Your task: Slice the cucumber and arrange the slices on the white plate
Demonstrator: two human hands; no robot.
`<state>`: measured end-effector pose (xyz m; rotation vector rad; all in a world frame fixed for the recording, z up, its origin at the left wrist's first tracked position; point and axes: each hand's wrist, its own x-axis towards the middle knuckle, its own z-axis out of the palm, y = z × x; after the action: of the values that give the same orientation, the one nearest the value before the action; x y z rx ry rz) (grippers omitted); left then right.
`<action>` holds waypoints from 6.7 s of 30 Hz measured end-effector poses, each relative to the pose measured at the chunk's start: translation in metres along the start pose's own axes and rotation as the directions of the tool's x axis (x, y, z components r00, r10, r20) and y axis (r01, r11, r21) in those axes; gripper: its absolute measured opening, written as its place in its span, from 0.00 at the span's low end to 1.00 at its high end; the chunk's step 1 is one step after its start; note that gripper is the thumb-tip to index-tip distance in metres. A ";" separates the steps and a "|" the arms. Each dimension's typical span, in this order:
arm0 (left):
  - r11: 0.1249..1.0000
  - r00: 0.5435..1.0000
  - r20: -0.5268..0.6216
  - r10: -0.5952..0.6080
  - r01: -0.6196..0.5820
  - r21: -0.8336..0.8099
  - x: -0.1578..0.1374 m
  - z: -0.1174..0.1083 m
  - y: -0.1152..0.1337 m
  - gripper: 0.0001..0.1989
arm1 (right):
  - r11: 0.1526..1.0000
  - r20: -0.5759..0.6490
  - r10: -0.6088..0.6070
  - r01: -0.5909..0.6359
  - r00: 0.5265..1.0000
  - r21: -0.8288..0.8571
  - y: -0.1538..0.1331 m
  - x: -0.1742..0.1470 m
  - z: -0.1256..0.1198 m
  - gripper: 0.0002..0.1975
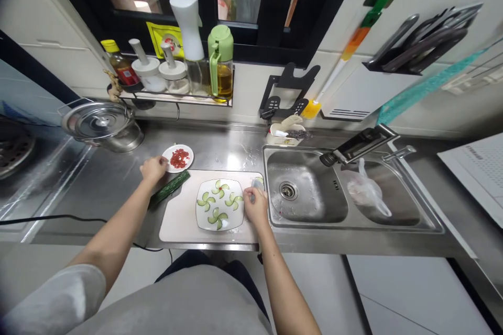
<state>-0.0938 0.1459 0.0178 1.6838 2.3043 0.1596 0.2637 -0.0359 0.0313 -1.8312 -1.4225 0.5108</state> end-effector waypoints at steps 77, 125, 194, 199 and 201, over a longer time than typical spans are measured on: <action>0.291 0.708 0.349 0.614 0.208 -0.934 -0.194 0.017 0.125 0.17 | 0.985 0.123 -0.104 0.086 0.987 0.149 -0.048 -0.021 -0.006 0.07; 0.838 0.770 0.339 0.541 -0.525 -0.147 -0.182 0.067 0.144 0.07 | 0.803 0.361 0.137 0.110 0.922 -0.585 -0.011 -0.007 0.029 0.12; 0.995 0.993 0.087 0.082 -0.087 0.049 0.009 0.003 0.016 0.13 | 0.922 -0.097 0.234 -0.253 0.967 -0.294 0.018 -0.024 -0.039 0.21; 0.995 0.992 0.090 0.090 -0.094 0.041 0.006 0.004 0.012 0.12 | 0.921 -0.081 0.248 -0.261 0.965 -0.290 0.018 -0.025 -0.039 0.22; 0.996 0.993 0.084 0.086 -0.089 0.030 0.005 0.004 0.008 0.12 | 0.919 -0.069 0.256 -0.265 0.964 -0.291 0.017 -0.024 -0.039 0.23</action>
<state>-0.0864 0.1525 0.0151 1.7743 2.1866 0.0685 0.2943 -0.0726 0.0403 -2.2810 -1.2951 0.4131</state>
